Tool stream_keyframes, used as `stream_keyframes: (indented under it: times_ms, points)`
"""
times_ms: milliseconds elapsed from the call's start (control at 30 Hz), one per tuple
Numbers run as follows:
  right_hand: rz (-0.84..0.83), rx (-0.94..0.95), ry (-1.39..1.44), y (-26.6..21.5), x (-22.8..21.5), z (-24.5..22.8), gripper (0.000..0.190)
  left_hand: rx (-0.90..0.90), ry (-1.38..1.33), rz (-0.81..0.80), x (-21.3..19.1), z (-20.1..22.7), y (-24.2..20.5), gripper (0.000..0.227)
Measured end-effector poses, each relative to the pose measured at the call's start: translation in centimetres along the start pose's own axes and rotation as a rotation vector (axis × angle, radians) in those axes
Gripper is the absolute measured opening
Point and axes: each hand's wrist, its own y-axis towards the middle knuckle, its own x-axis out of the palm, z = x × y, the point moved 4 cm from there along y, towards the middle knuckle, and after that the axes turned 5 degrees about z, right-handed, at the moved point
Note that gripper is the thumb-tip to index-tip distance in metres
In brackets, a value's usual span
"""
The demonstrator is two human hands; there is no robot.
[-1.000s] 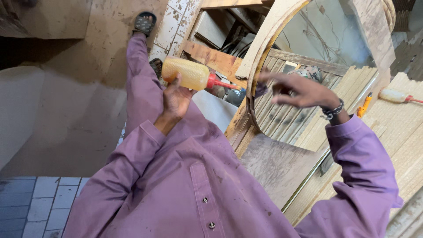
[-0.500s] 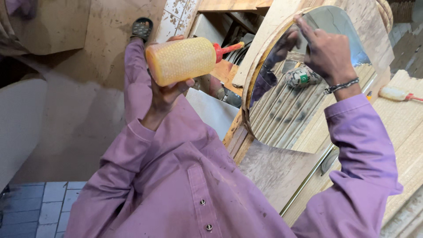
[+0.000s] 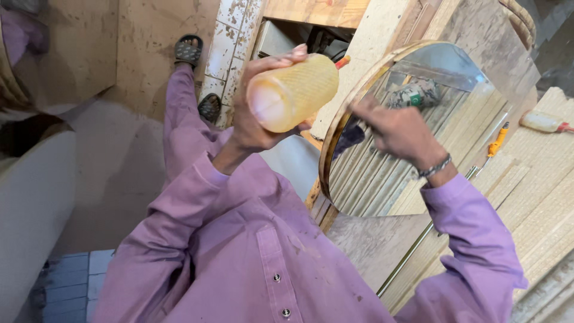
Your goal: The person applies glue from a bottle along the edge of a wooden frame and presses a thin wooden strip onto the glued edge of a mirror. The person repeats this process along the curved edge of the mirror, ensuring the strip adheres to the frame.
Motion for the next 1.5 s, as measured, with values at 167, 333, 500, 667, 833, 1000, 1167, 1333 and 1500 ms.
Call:
stream_keyframes:
  times_ms: [167, 333, 500, 667, 833, 1000, 1167, 1333, 1500]
  points:
    - [0.034, 0.104, 0.382, -0.1, -1.8, 1.3, 0.047, -0.105, -0.052, 0.011, 1.6, -3.8, 2.7, 0.080]
    - [0.044, 0.596, 0.485, 2.0, -3.9, 8.4, 0.065, -0.253, -0.058, 0.047, 3.5, -8.0, 4.8, 0.080]
    - [-0.183, 0.785, 0.353, 2.4, -3.5, 11.5, 0.083, -0.339, -0.122, 0.057, 3.9, -10.7, 6.2, 0.076]
    - [-0.216, 0.650, 0.329, 3.3, -3.6, 10.5, 0.094, -0.489, -0.255, 0.101, 3.4, -12.6, 5.9, 0.075]
    - [-0.297, 0.620, 0.349, 4.6, -4.6, 10.1, 0.092, -0.541, -0.191, 0.122, 2.6, -14.1, 6.0, 0.070]
    - [-0.318, 0.459, 0.365, 4.8, -4.9, 9.4, 0.083, -0.554, -0.331, 0.203, 1.3, -13.8, 5.1, 0.075]
    - [-0.395, 0.410, 0.487, 5.2, -4.8, 8.4, 0.072, -0.571, -0.434, 0.295, 0.2, -13.1, 3.2, 0.072]
    - [-0.366, 0.459, 0.175, 5.2, -5.7, 8.1, 0.084, -0.578, -0.509, 0.380, -0.6, -13.1, 1.2, 0.067]
    - [-0.439, 0.390, 0.085, 5.4, -5.0, 6.6, 0.089, -0.588, -0.556, 0.449, -1.3, -13.3, -0.2, 0.062]
